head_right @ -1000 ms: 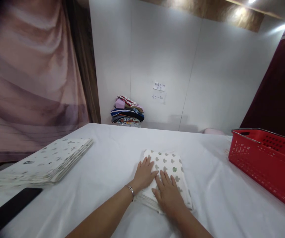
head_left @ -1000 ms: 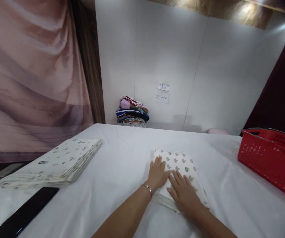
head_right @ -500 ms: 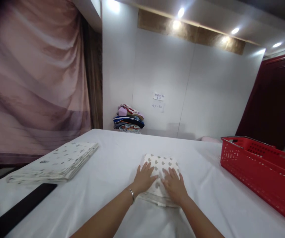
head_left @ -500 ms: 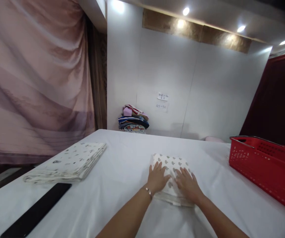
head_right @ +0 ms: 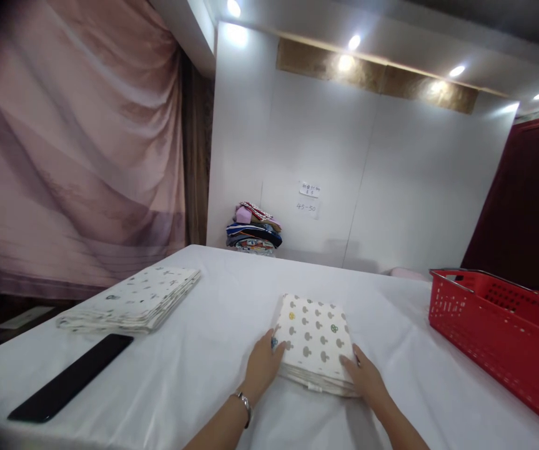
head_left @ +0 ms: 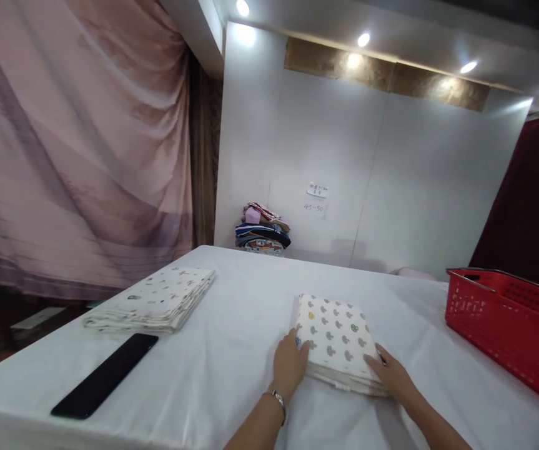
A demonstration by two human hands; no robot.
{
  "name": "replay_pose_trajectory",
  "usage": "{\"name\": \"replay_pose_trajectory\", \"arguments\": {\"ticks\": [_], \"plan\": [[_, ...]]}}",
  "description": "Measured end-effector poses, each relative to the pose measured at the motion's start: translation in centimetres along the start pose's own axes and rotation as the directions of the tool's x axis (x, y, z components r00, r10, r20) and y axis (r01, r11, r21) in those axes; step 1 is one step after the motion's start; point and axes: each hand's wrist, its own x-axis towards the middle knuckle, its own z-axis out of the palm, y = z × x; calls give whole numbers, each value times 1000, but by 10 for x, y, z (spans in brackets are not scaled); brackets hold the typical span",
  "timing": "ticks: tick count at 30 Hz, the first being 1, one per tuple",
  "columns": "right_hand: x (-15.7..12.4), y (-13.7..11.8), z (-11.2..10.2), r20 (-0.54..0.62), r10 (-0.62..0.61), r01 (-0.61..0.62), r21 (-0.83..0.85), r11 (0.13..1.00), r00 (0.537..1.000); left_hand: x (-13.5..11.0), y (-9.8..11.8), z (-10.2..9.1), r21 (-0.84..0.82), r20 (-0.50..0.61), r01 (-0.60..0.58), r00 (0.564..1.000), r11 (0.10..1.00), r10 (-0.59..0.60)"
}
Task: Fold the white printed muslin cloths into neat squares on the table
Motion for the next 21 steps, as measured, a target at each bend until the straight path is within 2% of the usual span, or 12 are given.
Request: {"name": "replay_pose_trajectory", "arguments": {"ticks": [3, 5, 11, 17, 19, 21], "plan": [[3, -1, -3, 70, 139, -142, 47, 989, 988, -1, 5, -6, -5, 47, 97, 994, 995, -97], [8, -4, -5, 78, 151, -154, 41, 987, 985, 2, 11, -7, 7, 57, 130, 990, 991, -131], [11, -8, 4, 102, 25, -34, 88, 996, 994, 10, 16, -6, 31, 103, 155, 982, 987, -158], [-21, -24, 8, 172, -35, 13, 127, 992, 985, 4, -7, -24, 20, 26, 134, 991, 991, -134], [-28, -34, 2, 178, -30, 20, 60, 998, 984, 1, -14, -27, 27, 30, 133, 991, 991, -133], [-32, -46, -5, 115, -49, 57, -71, 996, 992, -2, -17, -27, 27, 21, 141, 990, 990, -142]]}}
